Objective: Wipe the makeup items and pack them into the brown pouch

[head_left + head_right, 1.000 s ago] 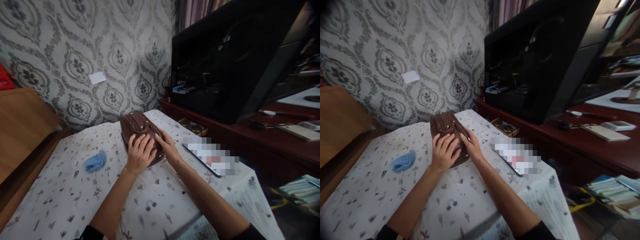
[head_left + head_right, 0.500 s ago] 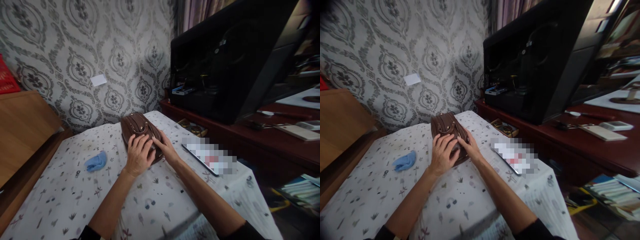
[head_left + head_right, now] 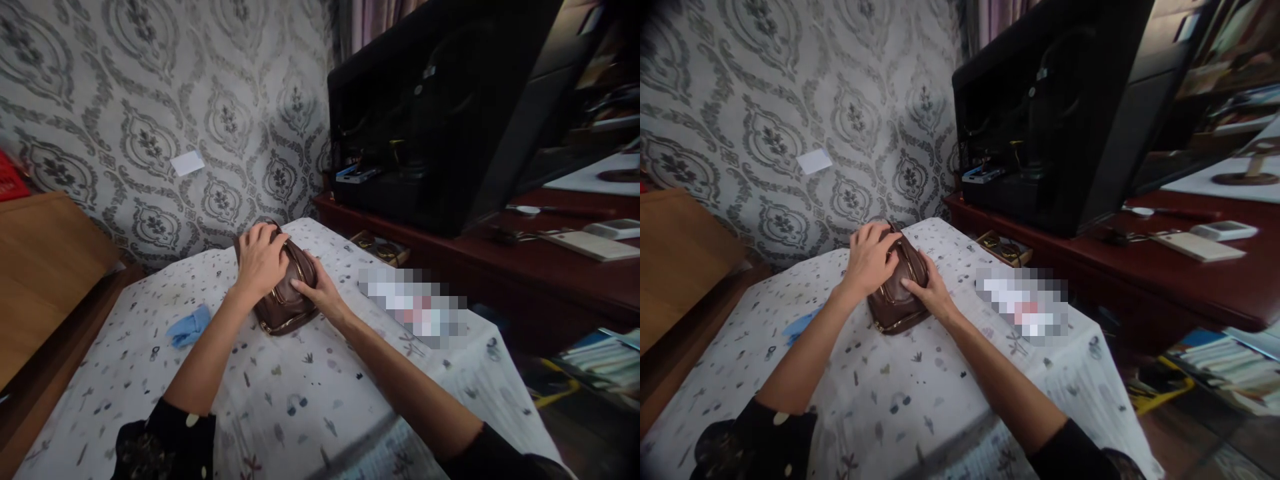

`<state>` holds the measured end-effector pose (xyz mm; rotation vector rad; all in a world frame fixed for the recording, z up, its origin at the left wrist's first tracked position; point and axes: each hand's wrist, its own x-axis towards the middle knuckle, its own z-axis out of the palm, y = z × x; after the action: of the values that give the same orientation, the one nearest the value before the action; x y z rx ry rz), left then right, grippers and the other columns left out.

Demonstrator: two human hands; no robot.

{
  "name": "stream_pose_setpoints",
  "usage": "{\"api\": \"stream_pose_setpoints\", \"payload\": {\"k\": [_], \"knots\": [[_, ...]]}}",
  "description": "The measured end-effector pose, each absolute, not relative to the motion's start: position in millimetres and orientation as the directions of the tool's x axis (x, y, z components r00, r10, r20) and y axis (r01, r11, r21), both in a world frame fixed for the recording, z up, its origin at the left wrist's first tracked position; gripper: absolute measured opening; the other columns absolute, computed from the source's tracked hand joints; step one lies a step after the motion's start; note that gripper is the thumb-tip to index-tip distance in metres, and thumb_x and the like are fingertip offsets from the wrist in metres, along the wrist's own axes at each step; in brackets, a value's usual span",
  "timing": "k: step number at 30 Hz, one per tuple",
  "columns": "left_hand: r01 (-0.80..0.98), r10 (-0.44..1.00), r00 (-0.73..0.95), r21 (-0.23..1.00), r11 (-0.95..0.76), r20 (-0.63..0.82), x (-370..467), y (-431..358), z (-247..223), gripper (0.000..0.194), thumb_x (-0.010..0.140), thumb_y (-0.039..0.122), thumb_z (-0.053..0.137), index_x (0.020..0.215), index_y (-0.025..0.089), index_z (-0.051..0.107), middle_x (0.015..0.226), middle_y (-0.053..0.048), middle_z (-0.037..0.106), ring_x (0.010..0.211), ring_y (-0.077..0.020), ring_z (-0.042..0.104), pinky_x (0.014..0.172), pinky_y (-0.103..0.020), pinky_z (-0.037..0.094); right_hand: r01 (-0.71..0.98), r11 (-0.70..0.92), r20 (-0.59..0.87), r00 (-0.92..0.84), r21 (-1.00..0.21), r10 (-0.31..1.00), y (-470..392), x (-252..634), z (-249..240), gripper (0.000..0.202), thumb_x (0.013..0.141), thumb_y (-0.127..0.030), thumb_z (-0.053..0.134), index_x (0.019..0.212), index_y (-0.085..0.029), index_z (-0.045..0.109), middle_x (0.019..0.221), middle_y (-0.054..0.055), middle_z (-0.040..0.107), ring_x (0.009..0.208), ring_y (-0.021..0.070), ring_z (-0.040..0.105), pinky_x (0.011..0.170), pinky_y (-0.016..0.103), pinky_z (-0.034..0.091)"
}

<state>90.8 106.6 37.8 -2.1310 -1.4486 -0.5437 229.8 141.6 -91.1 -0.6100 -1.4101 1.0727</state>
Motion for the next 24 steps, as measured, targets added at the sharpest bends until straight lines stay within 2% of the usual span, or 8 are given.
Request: {"api": "stream_pose_setpoints", "payload": {"k": [6,10,12,14,17,21,24], "knots": [[0.932,0.847,0.355,-0.083,-0.352,0.396,89.8,128.4,46.5,0.029,0.090,0.029,0.057,0.116,0.028,0.070,0.129,-0.007,0.063,0.123,-0.0308,0.049,0.102,-0.049,0.041,-0.140,0.465,0.483,-0.145,-0.874,0.864,140.6,228.6,-94.5,0.098,0.076,-0.064,0.072,0.155,-0.023,0.032,0.157,0.011,0.041,0.146,0.0298,0.037,0.124,0.047,0.026],[0.936,0.863,0.352,-0.105,-0.337,0.362,91.7,132.7,47.1,0.033,0.089,0.030,0.057,0.119,0.025,0.068,0.134,-0.009,0.059,0.128,-0.0319,0.046,0.103,-0.050,0.040,-0.053,0.529,0.531,-0.131,-0.847,0.837,134.5,229.0,-92.5,0.100,0.081,-0.062,0.068,0.159,-0.021,0.019,0.162,0.013,0.031,0.149,0.0301,0.031,0.125,0.049,0.023],[0.935,0.867,0.354,-0.131,-0.329,0.350,91.1,133.8,49.9,0.037,0.088,0.033,0.057,0.122,0.024,0.066,0.140,-0.010,0.055,0.132,-0.0329,0.042,0.105,-0.052,0.038,-0.005,0.585,0.581,-0.124,-0.811,0.805,130.2,229.5,-90.6,0.094,0.087,-0.058,0.064,0.160,-0.023,0.017,0.163,0.013,0.029,0.150,0.0293,0.029,0.125,0.051,0.022],[0.928,0.875,0.371,-0.170,-0.332,0.312,89.2,135.5,56.9,0.041,0.087,0.038,0.058,0.124,0.023,0.065,0.145,-0.011,0.052,0.137,-0.0352,0.037,0.109,-0.056,0.034,0.055,0.637,0.628,-0.128,-0.769,0.768,126.5,229.8,-88.6,0.081,0.091,-0.055,0.059,0.158,-0.026,0.025,0.161,0.011,0.032,0.150,0.0285,0.028,0.125,0.051,0.022],[0.899,0.885,0.422,-0.219,-0.380,0.196,85.7,139.1,73.4,0.042,0.088,0.042,0.055,0.124,0.022,0.064,0.138,-0.012,0.058,0.136,-0.0365,0.037,0.110,-0.059,0.031,0.119,0.671,0.656,-0.146,-0.732,0.741,123.2,229.9,-86.7,0.067,0.095,-0.053,0.054,0.155,-0.030,0.035,0.156,0.010,0.038,0.148,0.0281,0.030,0.124,0.052,0.024],[0.875,0.888,0.432,-0.313,-0.370,0.158,83.6,145.2,91.6,0.036,0.093,0.035,0.047,0.117,0.019,0.069,0.122,-0.015,0.063,0.125,-0.0361,0.046,0.106,-0.061,0.033,0.135,0.673,0.655,-0.156,-0.727,0.739,122.5,229.8,-86.6,0.068,0.096,-0.052,0.052,0.157,-0.030,0.031,0.155,0.010,0.037,0.147,0.0280,0.031,0.123,0.052,0.026],[0.835,0.881,0.453,-0.411,-0.366,0.137,83.3,149.0,94.9,0.035,0.094,0.029,0.046,0.123,0.023,0.065,0.133,-0.014,0.056,0.131,-0.0358,0.041,0.107,-0.061,0.032,0.135,0.681,0.664,-0.153,-0.720,0.732,123.4,229.8,-87.3,0.069,0.096,-0.052,0.052,0.157,-0.029,0.031,0.154,0.011,0.038,0.146,0.0285,0.032,0.122,0.053,0.027]]}}
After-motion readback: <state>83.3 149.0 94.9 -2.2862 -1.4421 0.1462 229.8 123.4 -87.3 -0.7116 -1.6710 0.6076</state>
